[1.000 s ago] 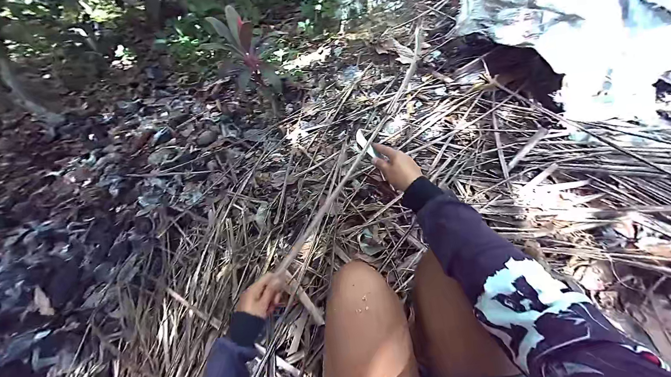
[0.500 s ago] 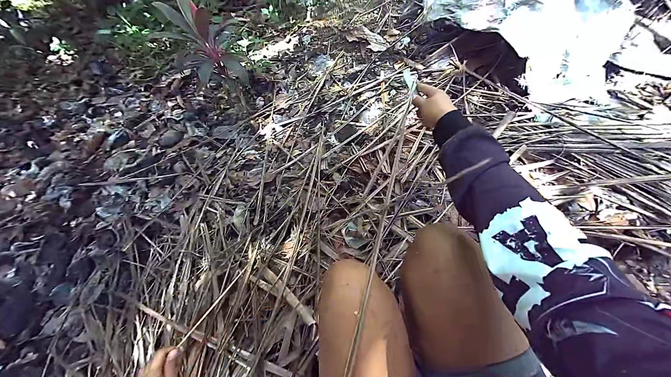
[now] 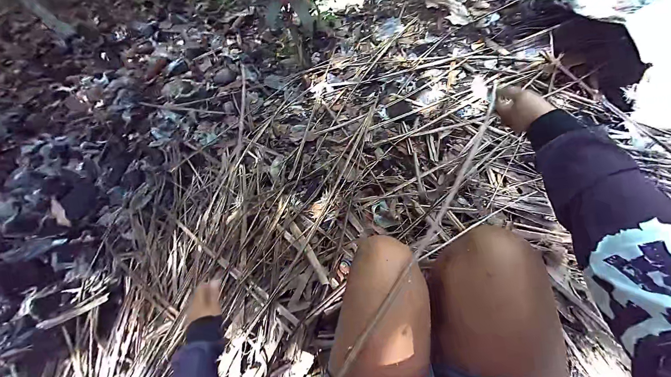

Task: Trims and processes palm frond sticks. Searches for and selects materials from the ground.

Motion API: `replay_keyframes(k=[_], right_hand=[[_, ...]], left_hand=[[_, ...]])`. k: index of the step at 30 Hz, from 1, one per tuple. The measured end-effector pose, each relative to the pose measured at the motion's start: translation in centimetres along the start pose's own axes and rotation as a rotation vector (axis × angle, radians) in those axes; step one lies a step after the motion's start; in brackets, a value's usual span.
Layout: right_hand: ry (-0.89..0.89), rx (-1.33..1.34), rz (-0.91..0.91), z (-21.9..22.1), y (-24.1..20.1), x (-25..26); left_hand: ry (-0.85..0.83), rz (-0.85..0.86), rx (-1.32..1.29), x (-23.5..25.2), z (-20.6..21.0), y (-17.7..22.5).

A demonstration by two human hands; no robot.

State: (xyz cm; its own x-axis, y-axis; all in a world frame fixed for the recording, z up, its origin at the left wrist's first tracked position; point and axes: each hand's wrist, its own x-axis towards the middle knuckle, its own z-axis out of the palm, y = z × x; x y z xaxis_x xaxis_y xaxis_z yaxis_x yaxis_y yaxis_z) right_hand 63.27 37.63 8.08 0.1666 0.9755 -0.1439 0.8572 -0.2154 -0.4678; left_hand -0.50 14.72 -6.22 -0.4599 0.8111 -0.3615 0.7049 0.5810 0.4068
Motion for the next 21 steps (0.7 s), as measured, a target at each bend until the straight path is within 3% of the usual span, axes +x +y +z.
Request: replay_keyframes(k=[2,4,6,9,11,15,16,18,20,21], right_hand=[[-0.284,-0.321,-0.019,3.5,1.2,1.2],[-0.494,-0.563,0.088,4.8,0.7,0.6],[-0.504,-0.617,0.188,4.5,0.5,-1.2],[-0.335,-0.498,0.219,3.3,1.1,-5.6],[-0.235,-0.429,0.222,2.9,2.2,-8.7],[-0.162,-0.346,0.289,2.1,4.7,-14.9],[-0.127,-0.315,0.297,2.2,5.9,-16.3],[-0.08,-0.268,0.344,2.6,8.2,-18.8],[-0.053,-0.23,0.408,3.0,10.1,-20.7],[-0.055,-0.214,0.451,3.1,10.8,-21.4]], left_hand=[[-0.173,0.071,0.013,0.4,4.0,4.6],[-0.323,0.084,-0.088,0.6,7.3,9.7],[-0.464,0.017,-0.365,0.4,10.5,14.7],[-0.788,-0.079,-0.752,-0.1,15.0,20.6],[-1.045,0.078,-0.779,-1.1,16.4,25.4],[-1.46,0.748,-0.532,-8.1,11.1,35.5],[-1.48,0.936,-0.431,-10.7,8.4,36.6],[-1.345,1.316,-0.2,-14.6,4.4,36.7],[-1.1,1.467,0.106,-15.5,2.0,36.5],[-0.93,1.428,0.134,-14.7,1.9,36.2]])
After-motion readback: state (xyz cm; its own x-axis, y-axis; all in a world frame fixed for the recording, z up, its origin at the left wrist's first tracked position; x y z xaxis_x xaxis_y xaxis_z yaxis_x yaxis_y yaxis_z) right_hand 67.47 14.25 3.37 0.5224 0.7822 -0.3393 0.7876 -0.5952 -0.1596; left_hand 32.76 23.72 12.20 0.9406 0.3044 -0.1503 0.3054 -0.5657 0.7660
